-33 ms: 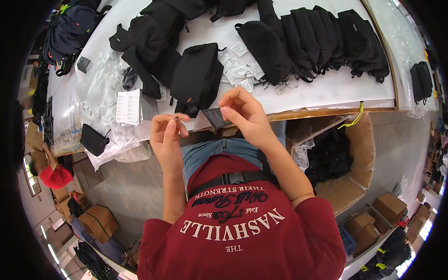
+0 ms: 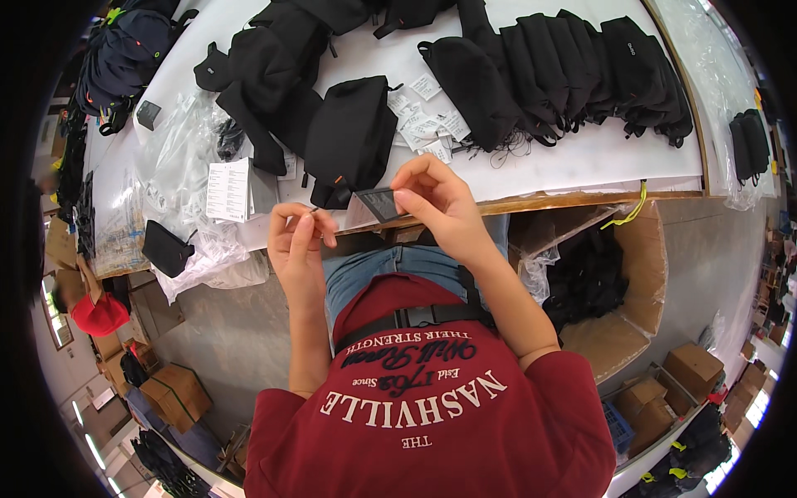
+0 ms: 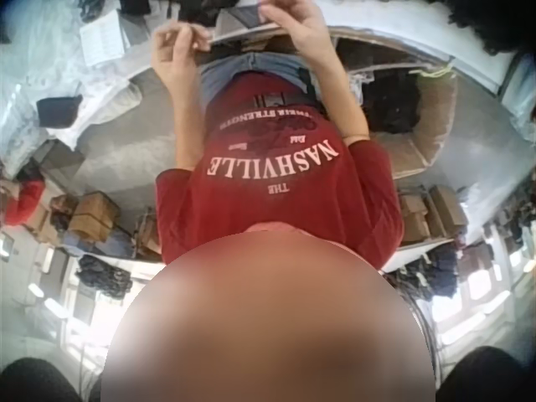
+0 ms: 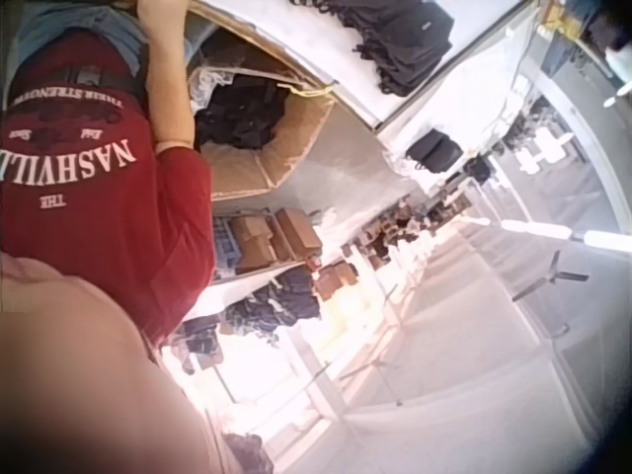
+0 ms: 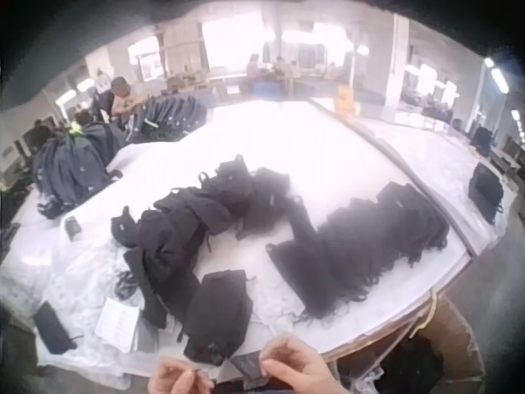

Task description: Assembling waist packs by inserting instructions and components into the pouches and stacking them.

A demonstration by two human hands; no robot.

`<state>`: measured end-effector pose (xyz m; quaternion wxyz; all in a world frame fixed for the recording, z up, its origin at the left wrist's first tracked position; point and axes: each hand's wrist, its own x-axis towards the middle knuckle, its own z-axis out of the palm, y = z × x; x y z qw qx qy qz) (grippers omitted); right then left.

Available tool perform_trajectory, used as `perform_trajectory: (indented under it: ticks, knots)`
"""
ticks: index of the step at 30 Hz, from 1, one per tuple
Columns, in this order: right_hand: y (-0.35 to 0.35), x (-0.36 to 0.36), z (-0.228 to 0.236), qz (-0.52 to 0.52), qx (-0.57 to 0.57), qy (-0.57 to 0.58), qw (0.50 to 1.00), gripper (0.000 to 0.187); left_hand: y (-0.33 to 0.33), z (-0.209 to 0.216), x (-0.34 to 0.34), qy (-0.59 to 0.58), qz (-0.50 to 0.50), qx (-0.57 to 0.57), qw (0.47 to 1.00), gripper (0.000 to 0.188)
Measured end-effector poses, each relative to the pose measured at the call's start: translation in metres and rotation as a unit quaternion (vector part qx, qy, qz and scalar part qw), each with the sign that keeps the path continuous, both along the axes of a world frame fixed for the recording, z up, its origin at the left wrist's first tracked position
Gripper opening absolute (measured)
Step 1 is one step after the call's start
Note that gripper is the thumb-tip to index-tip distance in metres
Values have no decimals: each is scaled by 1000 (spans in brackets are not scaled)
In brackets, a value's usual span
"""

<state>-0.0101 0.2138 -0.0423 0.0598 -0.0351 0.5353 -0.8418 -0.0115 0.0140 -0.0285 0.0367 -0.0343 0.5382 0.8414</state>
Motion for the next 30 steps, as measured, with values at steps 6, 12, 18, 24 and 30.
perform_trajectory:
  ticks: [6, 12, 18, 24, 30]
  knots:
    - [2, 3, 14, -14, -8, -41, 999, 9, 11, 9, 4, 9, -32, -118, 992, 6]
    - [-9, 8, 13, -12, -41, -64, 997, 12, 17, 10, 8, 34, -71, -177, 981, 7]
    - [-13, 11, 10, -11, 12, -77, 997, 10, 18, 9, 10, 52, -74, -217, 972, 7]
    - [-10, 12, 10, -5, 81, -81, 993, 10, 19, 10, 11, 63, -62, -233, 968, 6]
    - [-9, 12, 14, 5, 110, -72, 991, 12, 19, 12, 12, 63, -66, -252, 964, 6]
